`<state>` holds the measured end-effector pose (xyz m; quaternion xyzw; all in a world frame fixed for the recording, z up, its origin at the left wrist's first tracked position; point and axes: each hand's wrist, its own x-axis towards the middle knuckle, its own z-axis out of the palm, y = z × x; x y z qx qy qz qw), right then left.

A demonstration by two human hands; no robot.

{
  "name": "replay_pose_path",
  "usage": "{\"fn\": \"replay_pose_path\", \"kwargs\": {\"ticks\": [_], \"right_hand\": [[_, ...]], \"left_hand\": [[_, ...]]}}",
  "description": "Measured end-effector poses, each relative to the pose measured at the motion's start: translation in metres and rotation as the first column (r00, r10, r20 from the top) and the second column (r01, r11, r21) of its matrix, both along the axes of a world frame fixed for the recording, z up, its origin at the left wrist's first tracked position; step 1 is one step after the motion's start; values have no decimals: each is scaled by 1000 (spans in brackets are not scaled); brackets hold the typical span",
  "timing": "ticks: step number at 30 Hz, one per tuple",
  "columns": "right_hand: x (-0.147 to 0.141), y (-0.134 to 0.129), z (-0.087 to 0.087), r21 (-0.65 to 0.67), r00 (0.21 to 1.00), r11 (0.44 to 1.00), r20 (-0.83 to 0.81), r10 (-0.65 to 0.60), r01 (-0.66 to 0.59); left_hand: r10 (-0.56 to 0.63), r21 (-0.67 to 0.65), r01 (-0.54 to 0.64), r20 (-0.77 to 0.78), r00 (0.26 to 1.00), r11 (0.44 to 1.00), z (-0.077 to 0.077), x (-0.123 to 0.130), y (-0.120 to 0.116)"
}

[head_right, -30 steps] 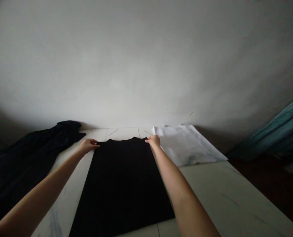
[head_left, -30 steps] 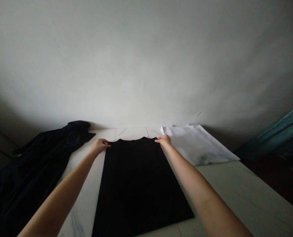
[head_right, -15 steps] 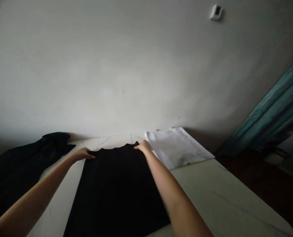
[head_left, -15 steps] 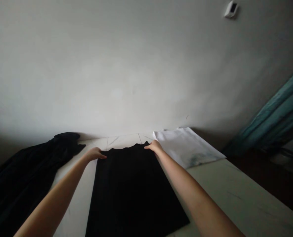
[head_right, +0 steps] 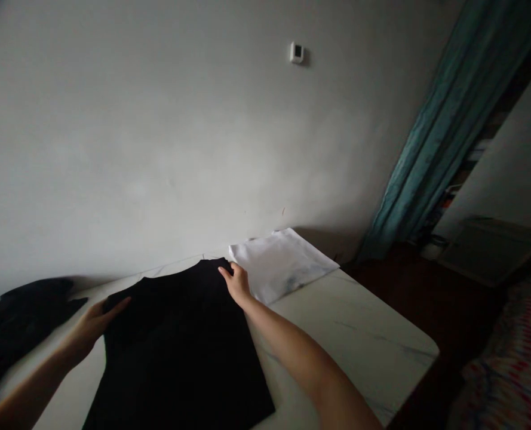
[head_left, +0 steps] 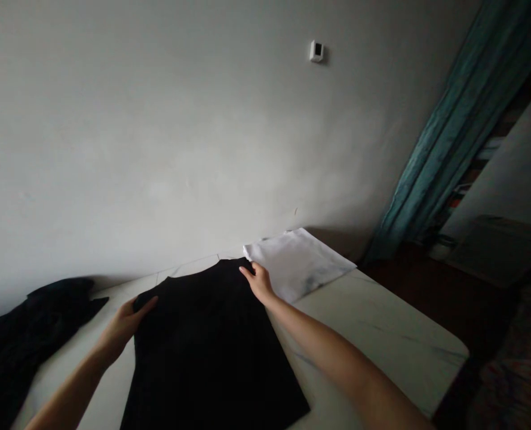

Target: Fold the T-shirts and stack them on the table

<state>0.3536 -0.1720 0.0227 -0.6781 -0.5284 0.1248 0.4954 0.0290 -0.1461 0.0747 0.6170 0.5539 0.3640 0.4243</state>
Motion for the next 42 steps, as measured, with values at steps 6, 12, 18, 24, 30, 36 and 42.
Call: {"fn": "replay_pose_path", "kwargs": {"ticks": [6,12,18,24,30,36,42], "right_hand": [[78,-89,50,286,952,958,-300,61,28],[193,-178,113,375,936,917,-351,2,138],[287,-164,168,405,971,912,-235,34,66],[325,-81,114,278,962,960,-267,57,21],[337,-29,49,237,922,967,-388,10,89],[357,26,60,227,927,974,-361,103,-20],[349,102,35,66,972,997,-232,-25,41]], "left_hand": [[-84,-45,92,144,986,995,89,71,-88],[-335,3,357,354,873,934,148,162,-144],[-428,71,453,480,766,889,149,243,-103],[-353,-41,435,516,780,900,73,301,-33],[-298,-123,388,448,843,913,12,317,8],[-292,-122,396,489,822,910,22,316,49],[-122,-189,188,316,941,964,-14,327,119]]}}
